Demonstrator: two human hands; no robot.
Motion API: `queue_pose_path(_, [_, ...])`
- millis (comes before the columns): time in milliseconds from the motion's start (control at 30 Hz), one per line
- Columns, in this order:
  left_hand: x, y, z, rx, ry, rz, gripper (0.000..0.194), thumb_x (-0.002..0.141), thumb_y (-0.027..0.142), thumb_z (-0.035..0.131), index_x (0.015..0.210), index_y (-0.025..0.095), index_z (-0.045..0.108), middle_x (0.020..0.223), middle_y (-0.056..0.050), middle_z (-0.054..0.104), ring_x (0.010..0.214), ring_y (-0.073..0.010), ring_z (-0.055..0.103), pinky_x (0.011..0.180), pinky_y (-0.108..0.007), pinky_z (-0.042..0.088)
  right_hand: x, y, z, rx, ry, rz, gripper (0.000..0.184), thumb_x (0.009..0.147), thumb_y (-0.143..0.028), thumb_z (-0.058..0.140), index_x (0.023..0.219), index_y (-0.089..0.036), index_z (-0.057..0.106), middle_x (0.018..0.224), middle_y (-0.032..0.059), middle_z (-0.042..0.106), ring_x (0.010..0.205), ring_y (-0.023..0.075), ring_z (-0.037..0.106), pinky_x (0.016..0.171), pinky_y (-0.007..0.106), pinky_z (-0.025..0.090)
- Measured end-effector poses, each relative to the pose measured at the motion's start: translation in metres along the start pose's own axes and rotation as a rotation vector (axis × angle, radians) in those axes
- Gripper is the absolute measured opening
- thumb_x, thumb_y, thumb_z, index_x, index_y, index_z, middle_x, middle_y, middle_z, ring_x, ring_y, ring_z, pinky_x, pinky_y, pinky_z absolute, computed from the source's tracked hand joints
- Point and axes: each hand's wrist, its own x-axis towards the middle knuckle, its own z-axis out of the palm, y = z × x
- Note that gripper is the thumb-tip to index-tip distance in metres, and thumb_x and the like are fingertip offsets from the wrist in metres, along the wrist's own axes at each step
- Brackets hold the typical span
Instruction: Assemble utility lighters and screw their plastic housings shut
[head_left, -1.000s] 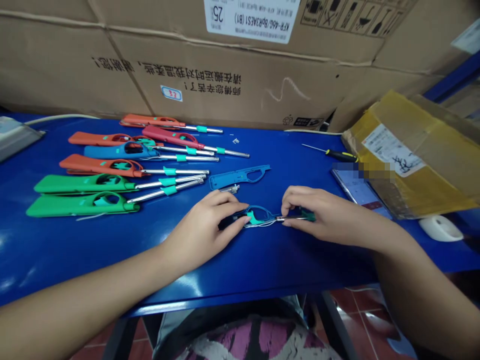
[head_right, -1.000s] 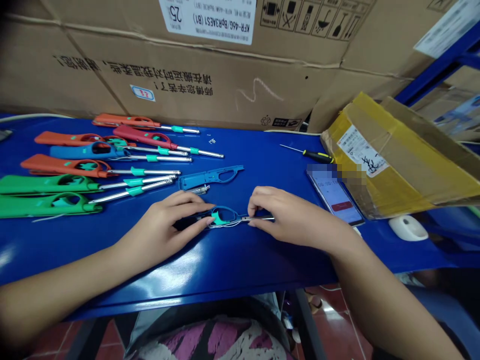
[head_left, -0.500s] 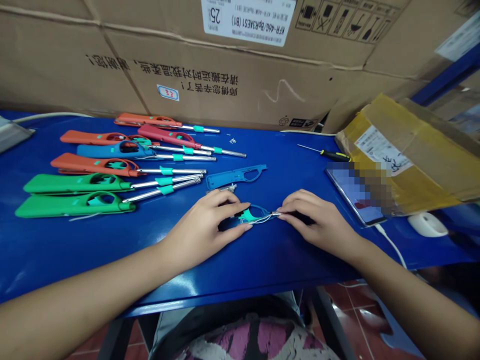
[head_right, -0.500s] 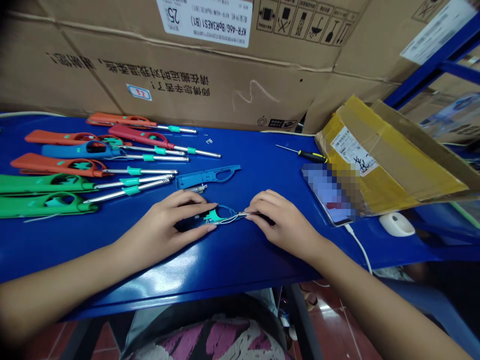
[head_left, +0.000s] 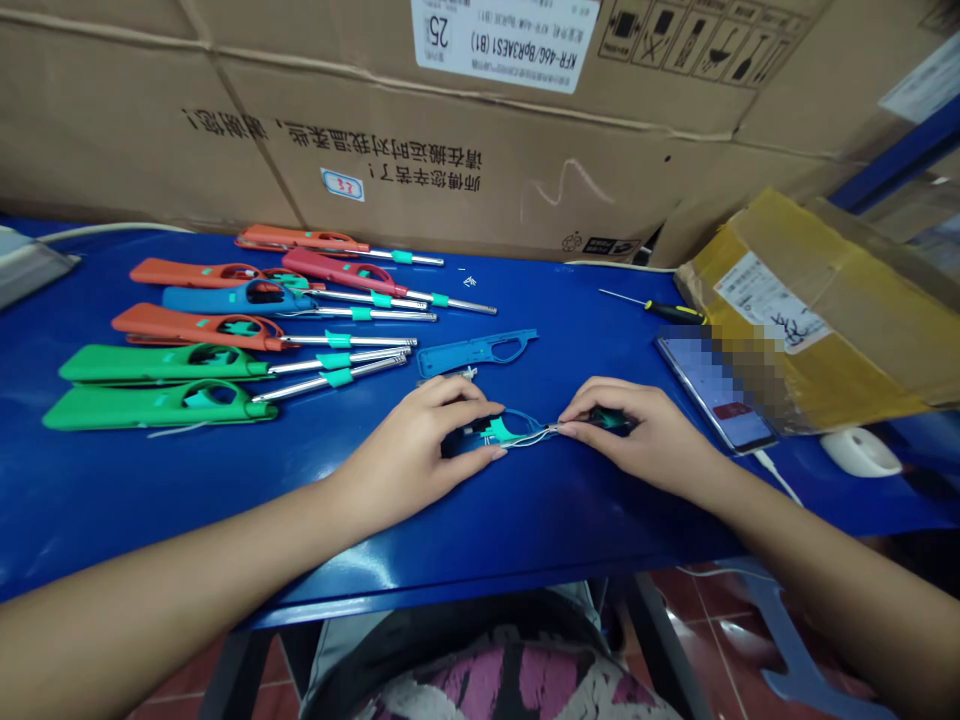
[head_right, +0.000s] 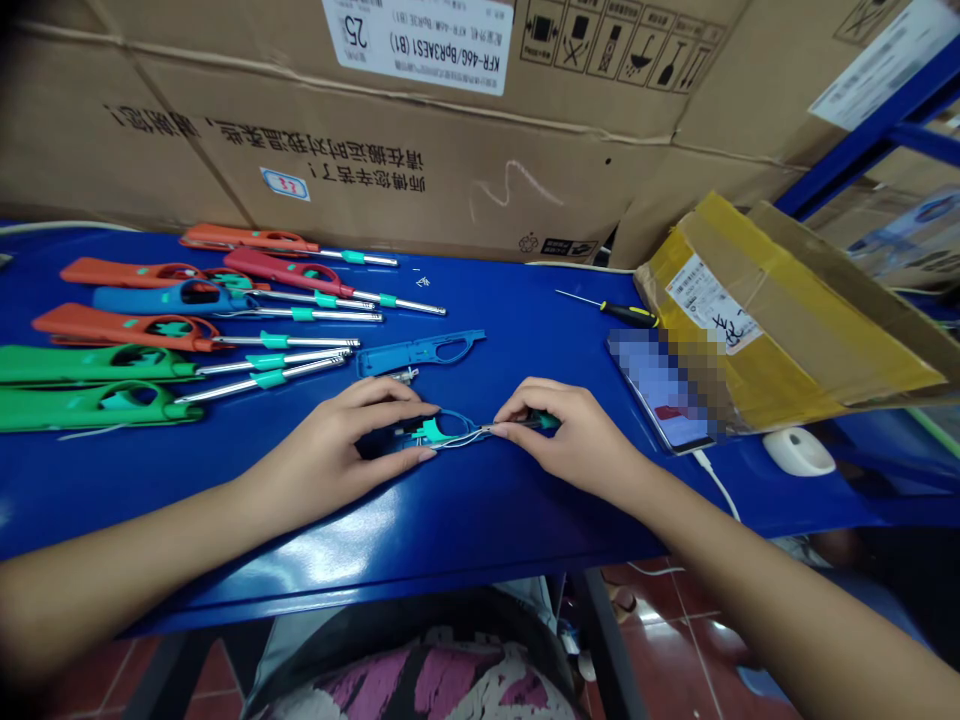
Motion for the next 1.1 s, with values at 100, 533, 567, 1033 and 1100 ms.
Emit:
queue_pose_path(100, [0.001, -0.001, 0.000, -0.010, -0.002, 0.002, 0.034, 0.092, 0.030, 0.072, 0.123, 0.016, 0.071, 0.112, -0.008, 0.067, 0.107, -0.0227, 0.063, 0.098, -0.040, 0.051, 0.006, -0.002, -0.004, 0.076, -0.049, 0.128, 0.012, 0.087, -0.035, 0.076, 0.088, -0.023, 0.076, 0.086, 0.0015, 0.073, 0.080, 0.0163, 0.068, 0.077, 0.031, 0.054])
queue_pose_path(533, [0.002, -0.002, 0.001, -0.036, 0.005, 0.028, 0.035, 0.090, 0.029, 0.075, 0.122, 0.016, 0.072, 0.111, -0.008, 0.069, 0.107, -0.0231, 0.064, 0.096, -0.040, 0.052, 0.027, -0.013, -0.017, -0.075, -0.295, -0.136, 0.011, 0.093, -0.020, 0.069, 0.092, -0.022, 0.079, 0.092, 0.0019, 0.077, 0.084, 0.0145, 0.071, 0.081, 0.028, 0.054])
queue_pose_path(567, [0.002, -0.001, 0.000, -0.038, 0.006, 0.027, 0.035, 0.090, 0.029, 0.075, 0.122, 0.016, 0.072, 0.111, -0.008, 0.069, 0.107, -0.0231, 0.064, 0.097, -0.041, 0.052, 0.025, -0.012, -0.017, -0.100, -0.292, -0.183, 0.013, 0.094, -0.019, 0.067, 0.094, -0.021, 0.079, 0.092, 0.0029, 0.076, 0.083, 0.0147, 0.070, 0.080, 0.029, 0.054])
queue_pose_path(1033, [-0.001, -0.001, 0.001, -0.016, 0.008, 0.000, 0.032, 0.093, 0.028, 0.070, 0.123, 0.017, 0.071, 0.114, -0.007, 0.068, 0.110, -0.0221, 0.062, 0.101, -0.041, 0.051, -0.023, -0.030, 0.012, -0.728, 0.002, -0.321, 0.033, 0.101, -0.027, 0.056, 0.129, -0.014, 0.067, 0.123, 0.0145, 0.072, 0.109, 0.0307, 0.065, 0.091, 0.051, 0.051])
queue_pose_path(1100, [-0.001, 0.000, 0.001, -0.013, 0.005, -0.004, 0.032, 0.094, 0.028, 0.069, 0.123, 0.018, 0.070, 0.114, -0.007, 0.068, 0.110, -0.0223, 0.062, 0.100, -0.042, 0.050, -0.030, -0.033, 0.019, -0.704, 0.011, -0.266, 0.034, 0.101, -0.029, 0.055, 0.131, -0.016, 0.066, 0.135, 0.0153, 0.067, 0.117, 0.0323, 0.063, 0.095, 0.054, 0.050])
